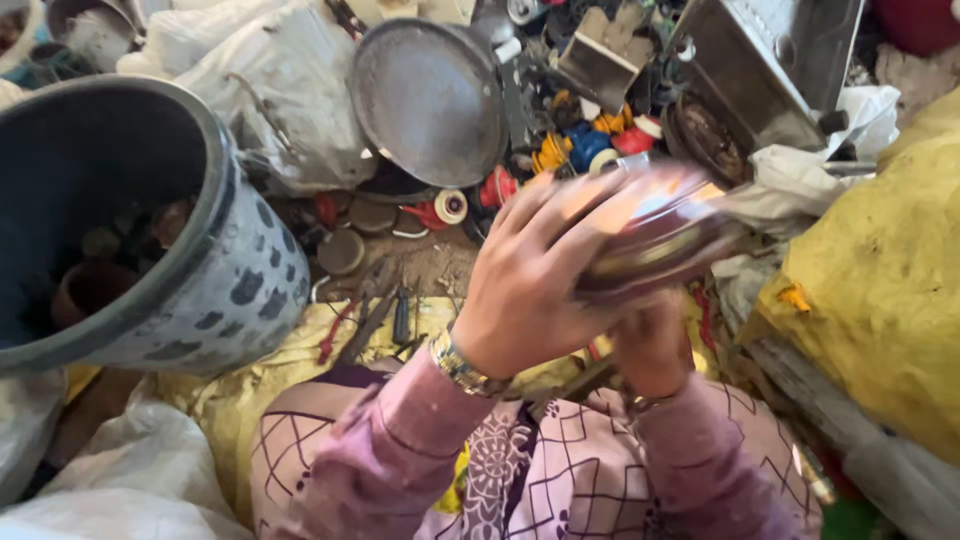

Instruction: The person sits on the floor and uses a hammer and a metal rod to strike and pry open a maroon-colored metal housing. They separate the housing into two pieces, then use a hammer to break apart a smaller internal component, inspecting the pieces throughout.

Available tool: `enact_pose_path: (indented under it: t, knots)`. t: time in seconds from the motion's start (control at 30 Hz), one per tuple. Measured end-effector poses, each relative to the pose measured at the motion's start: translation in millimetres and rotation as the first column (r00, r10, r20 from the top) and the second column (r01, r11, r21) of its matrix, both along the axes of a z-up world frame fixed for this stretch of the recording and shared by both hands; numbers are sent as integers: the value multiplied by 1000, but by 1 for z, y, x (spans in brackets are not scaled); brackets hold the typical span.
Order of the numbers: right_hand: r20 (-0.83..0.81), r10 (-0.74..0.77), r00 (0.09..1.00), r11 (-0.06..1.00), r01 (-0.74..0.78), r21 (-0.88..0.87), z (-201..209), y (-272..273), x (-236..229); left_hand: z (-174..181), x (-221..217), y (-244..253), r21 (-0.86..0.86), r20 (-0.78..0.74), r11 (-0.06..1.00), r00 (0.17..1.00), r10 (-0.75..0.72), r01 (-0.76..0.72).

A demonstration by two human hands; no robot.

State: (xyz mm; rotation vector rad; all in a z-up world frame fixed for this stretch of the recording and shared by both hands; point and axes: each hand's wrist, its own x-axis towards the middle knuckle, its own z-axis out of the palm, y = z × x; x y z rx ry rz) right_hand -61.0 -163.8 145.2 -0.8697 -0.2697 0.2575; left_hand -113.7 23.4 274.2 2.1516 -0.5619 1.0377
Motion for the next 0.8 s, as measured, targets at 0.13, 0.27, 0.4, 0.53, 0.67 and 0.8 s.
enact_pose_path:
  t: [0.13, 0.27, 0.4, 0.53, 0.67, 0.8]
  knots:
    - [661, -33, 750, 835, 384, -394, 45, 4, 19, 57, 9, -9, 75, 8, 995, 998, 60, -61]
    - [327, -78, 942, 892, 212, -399, -45, 22, 31, 26, -8, 6, 62, -98, 991, 988, 122, -117]
    - [581, 69, 811, 413, 507, -756, -190, 16, 18, -75, -43, 30, -360, -433, 918, 901, -9, -164]
    - [366, 48, 930, 423, 313, -851, -263, -2, 24, -184, -57, 51, -394, -721, 787, 691, 56, -475]
    - [445, 381, 810, -54, 500, -864, -279, -11, 20, -264, -40, 53, -300, -809, 784, 581, 92, -543]
    - [383, 204, 901, 52, 380, -923, -271, -4, 16, -295, -6, -1, -467, -850, 689, 497, -177, -554]
